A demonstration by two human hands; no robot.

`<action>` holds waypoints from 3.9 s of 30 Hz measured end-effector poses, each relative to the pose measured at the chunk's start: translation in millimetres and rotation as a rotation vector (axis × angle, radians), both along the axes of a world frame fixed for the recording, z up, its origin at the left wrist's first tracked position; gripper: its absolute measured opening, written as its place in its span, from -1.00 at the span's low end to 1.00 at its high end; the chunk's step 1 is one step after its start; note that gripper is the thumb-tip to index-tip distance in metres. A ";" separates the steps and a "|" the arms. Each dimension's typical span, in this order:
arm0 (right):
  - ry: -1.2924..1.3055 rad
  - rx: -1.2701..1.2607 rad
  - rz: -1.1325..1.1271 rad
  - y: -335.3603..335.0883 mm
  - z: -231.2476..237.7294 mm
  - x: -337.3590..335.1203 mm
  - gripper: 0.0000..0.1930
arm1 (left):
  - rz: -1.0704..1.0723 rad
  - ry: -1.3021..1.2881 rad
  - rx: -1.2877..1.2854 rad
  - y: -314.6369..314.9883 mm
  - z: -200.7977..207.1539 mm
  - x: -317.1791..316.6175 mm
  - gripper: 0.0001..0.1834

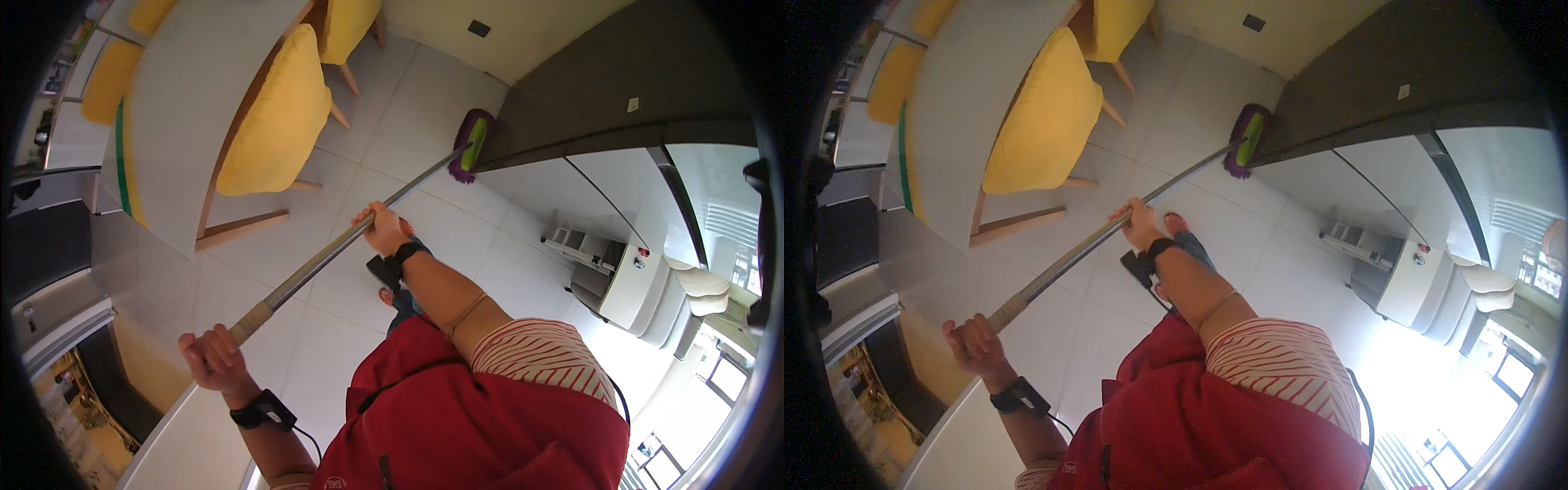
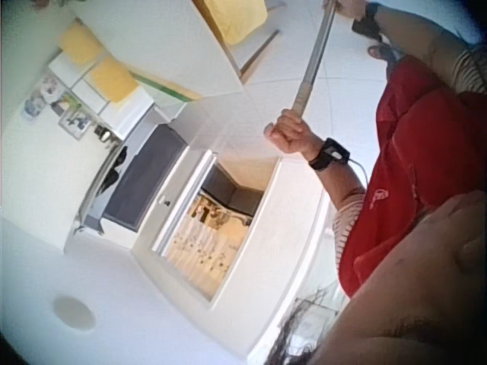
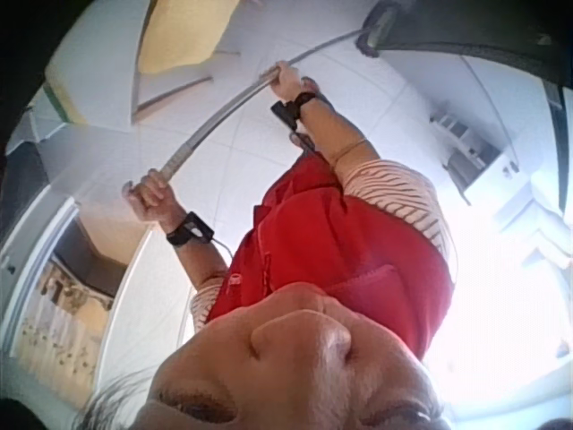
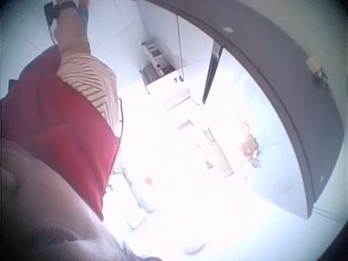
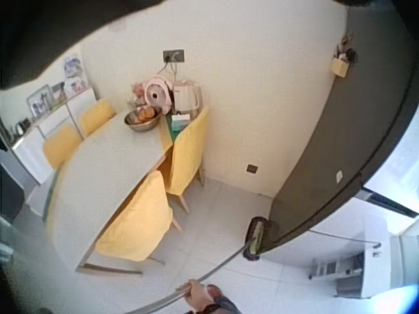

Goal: The person mops the tiled floor in a dining area using a flat mop. They move a yellow chair to clean underneath it, then continue mopping around the table and other furniture.

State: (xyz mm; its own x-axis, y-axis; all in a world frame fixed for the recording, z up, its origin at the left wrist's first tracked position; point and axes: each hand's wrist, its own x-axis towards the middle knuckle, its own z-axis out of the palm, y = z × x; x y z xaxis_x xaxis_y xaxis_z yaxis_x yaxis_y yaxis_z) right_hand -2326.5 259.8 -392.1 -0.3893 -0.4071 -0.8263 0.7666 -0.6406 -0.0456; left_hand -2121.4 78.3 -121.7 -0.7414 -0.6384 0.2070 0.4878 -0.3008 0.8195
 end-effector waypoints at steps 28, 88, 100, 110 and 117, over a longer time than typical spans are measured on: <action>0.254 0.316 0.278 38.6 -69.4 -137.2 -0.83 | -0.024 -0.302 0.010 35.9 -93.1 -69.4 -0.66; 0.089 0.341 0.797 100.7 -33.2 -99.7 -0.78 | 0.104 -0.240 0.079 112.3 -13.7 -24.4 -0.64; -0.061 -0.321 1.186 52.8 56.5 272.1 -0.73 | 0.615 -0.284 -0.184 197.5 147.2 333.1 -0.63; -0.115 -0.288 1.359 3.7 133.4 440.2 -0.81 | 1.448 -0.444 -0.449 322.5 207.7 439.9 -0.51; 0.196 -0.303 1.550 39.3 117.6 361.9 -0.81 | 1.056 -0.232 -0.337 288.0 173.2 430.8 -0.62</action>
State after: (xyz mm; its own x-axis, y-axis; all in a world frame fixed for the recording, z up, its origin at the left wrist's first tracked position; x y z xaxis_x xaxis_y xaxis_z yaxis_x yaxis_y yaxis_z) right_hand -1964.6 299.1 -274.5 0.4548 -0.6258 -0.6337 0.6544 0.7174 -0.2388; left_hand -1690.6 366.3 51.5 0.0932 -0.9054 0.4143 0.1920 0.4247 0.8848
